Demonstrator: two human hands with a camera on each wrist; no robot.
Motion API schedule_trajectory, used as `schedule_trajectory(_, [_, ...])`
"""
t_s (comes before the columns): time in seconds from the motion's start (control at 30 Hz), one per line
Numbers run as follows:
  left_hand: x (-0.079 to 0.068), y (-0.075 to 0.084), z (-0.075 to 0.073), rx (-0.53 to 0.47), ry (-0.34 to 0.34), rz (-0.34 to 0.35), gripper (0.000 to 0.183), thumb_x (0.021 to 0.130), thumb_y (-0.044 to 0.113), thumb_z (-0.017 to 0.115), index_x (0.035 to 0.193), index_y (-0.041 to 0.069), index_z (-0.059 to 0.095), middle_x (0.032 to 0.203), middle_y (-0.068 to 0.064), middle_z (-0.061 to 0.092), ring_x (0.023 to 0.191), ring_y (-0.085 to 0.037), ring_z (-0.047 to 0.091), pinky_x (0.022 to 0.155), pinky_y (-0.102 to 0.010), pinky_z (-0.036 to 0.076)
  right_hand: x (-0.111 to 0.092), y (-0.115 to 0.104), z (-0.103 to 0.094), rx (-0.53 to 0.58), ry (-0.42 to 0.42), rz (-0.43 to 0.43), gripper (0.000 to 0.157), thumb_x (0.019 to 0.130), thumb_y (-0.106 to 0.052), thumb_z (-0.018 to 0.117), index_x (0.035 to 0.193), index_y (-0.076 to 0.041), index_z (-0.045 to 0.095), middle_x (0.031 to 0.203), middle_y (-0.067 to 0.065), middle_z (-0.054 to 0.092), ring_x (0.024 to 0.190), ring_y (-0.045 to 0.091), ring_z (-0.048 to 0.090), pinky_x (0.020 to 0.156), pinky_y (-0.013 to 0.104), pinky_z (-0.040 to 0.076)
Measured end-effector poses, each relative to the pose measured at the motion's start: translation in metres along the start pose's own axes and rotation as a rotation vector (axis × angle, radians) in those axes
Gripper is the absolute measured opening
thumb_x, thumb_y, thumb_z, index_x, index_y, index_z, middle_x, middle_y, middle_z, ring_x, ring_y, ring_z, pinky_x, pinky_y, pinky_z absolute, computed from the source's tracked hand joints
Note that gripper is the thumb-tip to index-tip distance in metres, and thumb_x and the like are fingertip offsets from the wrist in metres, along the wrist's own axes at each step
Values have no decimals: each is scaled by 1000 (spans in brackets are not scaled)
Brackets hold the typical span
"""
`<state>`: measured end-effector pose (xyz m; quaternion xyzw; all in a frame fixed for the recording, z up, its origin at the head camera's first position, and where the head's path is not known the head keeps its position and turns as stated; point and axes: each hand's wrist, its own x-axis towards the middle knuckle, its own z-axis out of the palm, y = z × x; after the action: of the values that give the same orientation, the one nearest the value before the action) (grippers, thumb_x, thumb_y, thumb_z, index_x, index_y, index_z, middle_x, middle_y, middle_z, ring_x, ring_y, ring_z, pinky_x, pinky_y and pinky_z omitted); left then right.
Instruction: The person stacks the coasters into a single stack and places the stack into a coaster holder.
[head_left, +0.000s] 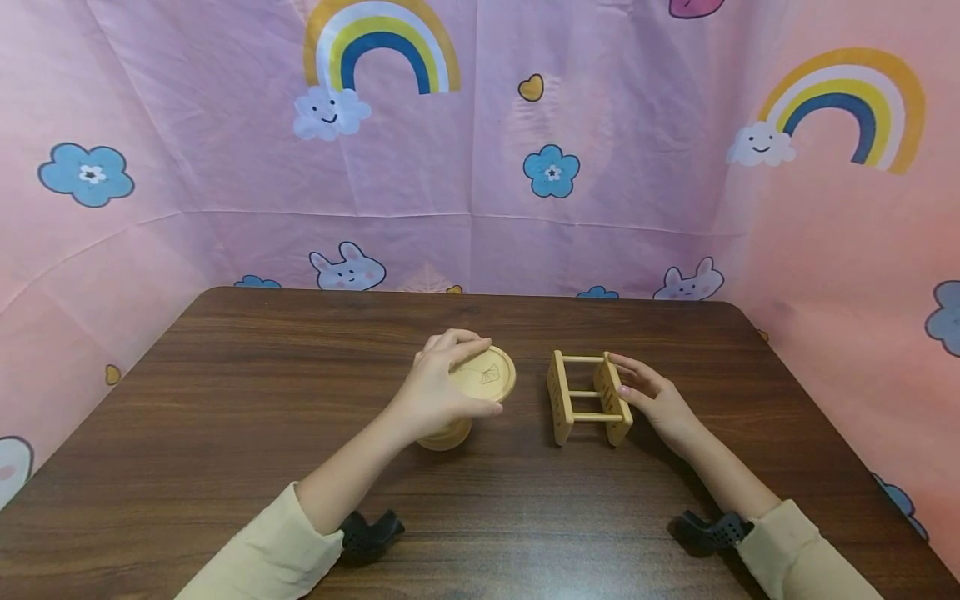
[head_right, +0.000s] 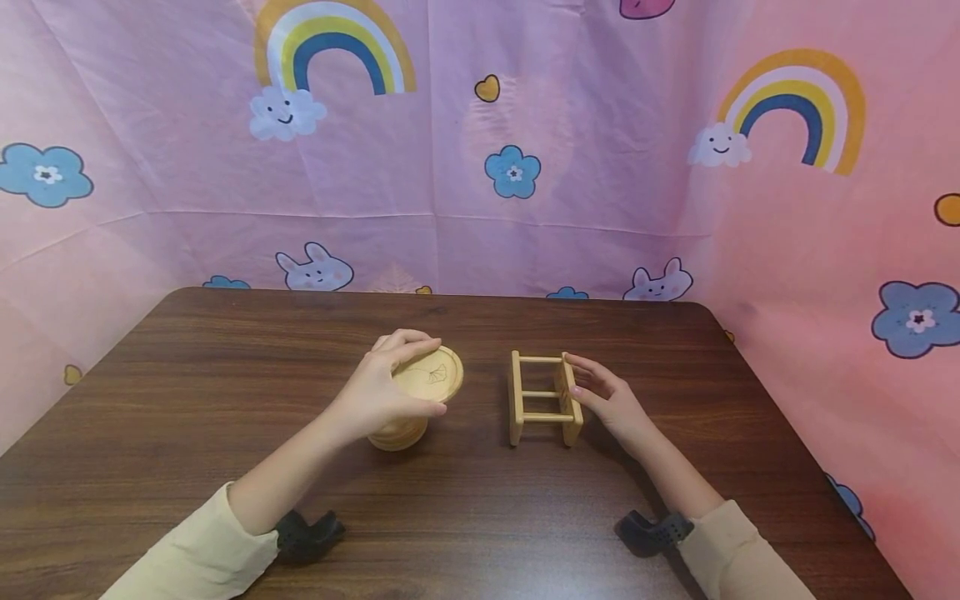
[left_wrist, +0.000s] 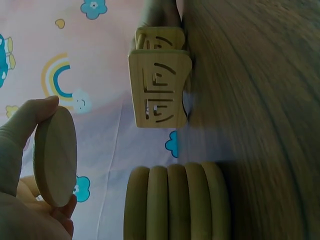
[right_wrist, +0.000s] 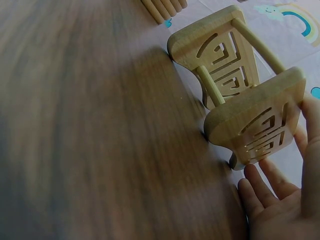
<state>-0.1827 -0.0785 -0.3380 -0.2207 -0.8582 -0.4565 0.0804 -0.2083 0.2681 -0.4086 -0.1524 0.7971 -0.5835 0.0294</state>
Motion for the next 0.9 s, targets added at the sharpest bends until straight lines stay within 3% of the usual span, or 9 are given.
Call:
schedule_trajectory(0.13, [-3, -3, -3, 6, -10, 17, 82, 55, 26, 93, 130, 10, 61, 124, 5, 53, 117, -18, 40, 94, -45, 28, 0, 1, -1, -12, 6, -2, 49, 98, -16, 57, 144, -6, 42, 143, 17, 41, 128, 32, 39, 98, 34, 36])
schedule_trajectory(0.37, [-10, -12, -9, 11, -32, 16, 80, 57, 27, 93, 129, 10, 62, 123, 8, 53, 118, -16, 40, 96, -43, 26, -1, 3, -1, -6, 11, -14, 49, 97, -14, 56, 143, -4, 42, 143, 19, 40, 128, 33, 38, 102, 54, 29])
schedule_trajectory(0.9, [-22, -36, -30, 59, -80, 36, 78, 58, 26, 91, 128, 9, 62, 124, 6, 53, 117, -18, 40, 94, -43, 25, 1, 2, 1, 14, 3, -3, 50, 97, -15, 57, 143, -4, 41, 144, 20, 39, 130, 36, 36, 103, 56, 26])
